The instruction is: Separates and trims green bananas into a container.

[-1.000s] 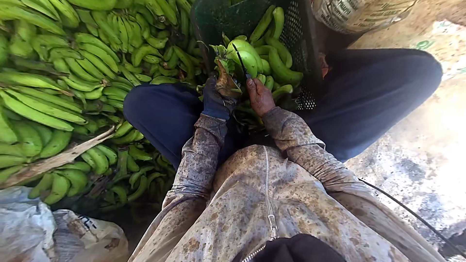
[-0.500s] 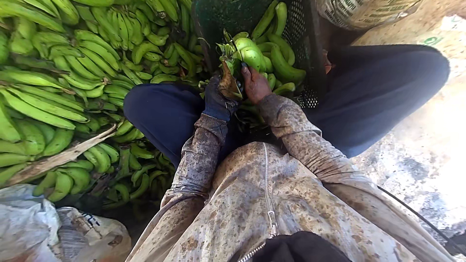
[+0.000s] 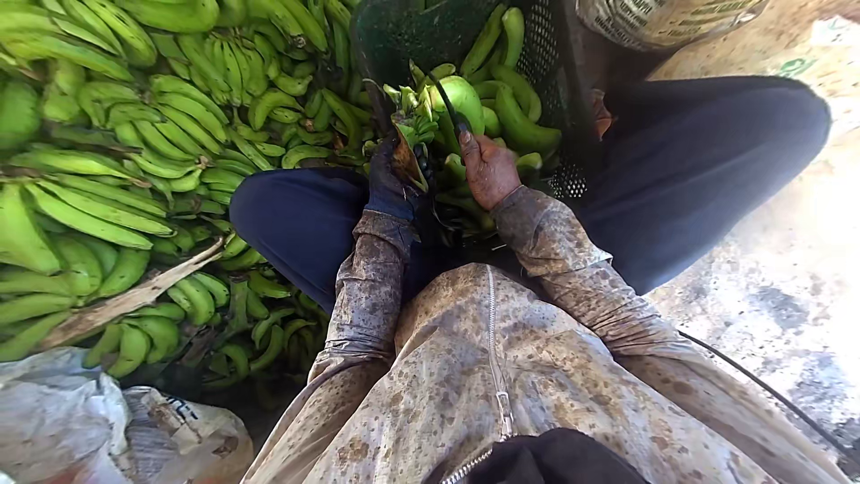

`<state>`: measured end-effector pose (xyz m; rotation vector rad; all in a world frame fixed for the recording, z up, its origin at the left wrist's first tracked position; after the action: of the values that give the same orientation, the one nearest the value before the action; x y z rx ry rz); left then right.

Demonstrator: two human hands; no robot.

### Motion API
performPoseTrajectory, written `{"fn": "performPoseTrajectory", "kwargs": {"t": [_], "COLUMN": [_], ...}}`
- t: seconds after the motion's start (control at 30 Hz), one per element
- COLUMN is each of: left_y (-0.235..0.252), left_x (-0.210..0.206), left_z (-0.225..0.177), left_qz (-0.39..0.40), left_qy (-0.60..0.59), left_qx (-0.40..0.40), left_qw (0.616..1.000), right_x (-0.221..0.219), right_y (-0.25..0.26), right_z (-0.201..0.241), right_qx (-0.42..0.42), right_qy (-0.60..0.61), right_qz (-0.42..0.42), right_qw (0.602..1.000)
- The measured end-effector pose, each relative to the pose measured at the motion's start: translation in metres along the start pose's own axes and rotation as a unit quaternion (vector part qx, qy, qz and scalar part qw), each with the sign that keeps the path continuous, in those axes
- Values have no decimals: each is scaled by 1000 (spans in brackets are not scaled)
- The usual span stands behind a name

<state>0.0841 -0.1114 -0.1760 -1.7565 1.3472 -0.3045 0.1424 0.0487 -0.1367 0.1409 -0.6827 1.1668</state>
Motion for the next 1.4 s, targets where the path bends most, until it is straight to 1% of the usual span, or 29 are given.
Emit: {"fn": "performPoseTrajectory", "kwargs": {"t": [0.07,0.2,0.3,0.37,0.43,0.5,0.57,0.67,0.7,0.77,0.8,0.87,0.9,0.93,1.0,1.07,1.1,1.17,1.2,1.23,1.3,1.33,1.37,1.4], "left_y": [0,-4,-3,1,6,12,11,7,5,6,11,20,20,18,11,2,1,9,14,18,20,19,17,15], "left_x": [1,1,2,5,10,11,10,9,6,8,11,14,14,13,13,9,6,7,7,6,-5,-15,-27,-39], "left_z": [2,0,3,2,0,-1,-1,3,2,-2,-6,-15,-21,-27,-37,-37,-34,-25,-22,-22,-24,-28,-31,-33], "left_qz": [6,-20,7,10,2,3,-2,-17,-23,-29,-13,27,33,29,6,-28,-26,-28,-45,-79,-125,-141,-148,-148], "left_qy": [2,16,52,83,94,100,133,172,169,126,84,7,-11,-12,18,57,61,63,102,166,280,324,347,344], "left_qx": [3,-14,-35,-52,-70,-67,-63,-65,-73,-85,-82,-48,-44,-63,-126,-166,-177,-175,-177,-188,-202,-204,-200,-186], "left_qw": [1000,1000,998,995,993,993,989,983,983,988,993,998,998,998,992,984,982,982,978,965,930,913,904,908], "right_x": [-2,-7,-13,-15,-10,2,11,9,7,3,2,0,2,9,32,62,80,116,134,150,173,181,186,185], "right_y": [-3,-5,10,18,13,3,2,9,11,-2,-14,-35,-42,-43,-34,-15,-4,13,24,35,60,71,81,90], "right_z": [-4,-2,8,15,15,12,12,16,18,14,7,-16,-26,-30,-30,-23,-16,2,10,18,27,27,23,14], "right_qx": [-4,-1,-26,-29,-30,-37,-41,-52,-51,-39,-37,-59,-75,-85,-85,-56,-34,13,44,77,141,145,124,80], "right_qy": [-3,-12,-62,-86,-91,-93,-100,-104,-100,-95,-95,-92,-77,-57,1,42,47,28,7,-16,-52,-69,-85,-90], "right_qz": [6,6,43,73,90,92,106,115,114,121,133,152,143,117,34,-45,-70,-88,-91,-98,-131,-144,-154,-144], "right_qw": [1000,1000,997,993,991,991,989,987,987,987,986,982,984,988,996,997,996,996,995,992,980,976,977,982]}}
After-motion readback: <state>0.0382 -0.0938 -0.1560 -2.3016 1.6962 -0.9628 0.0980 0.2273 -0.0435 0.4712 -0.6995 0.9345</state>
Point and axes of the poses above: each hand's wrist, its own y-axis towards the middle knuckle, its own x-axis out of the back of the hand, z = x × y, the point moved 3 cm from there along y, towards the middle knuckle, and after that the axes turned 15 degrees about -z, right-handed, at the moved point
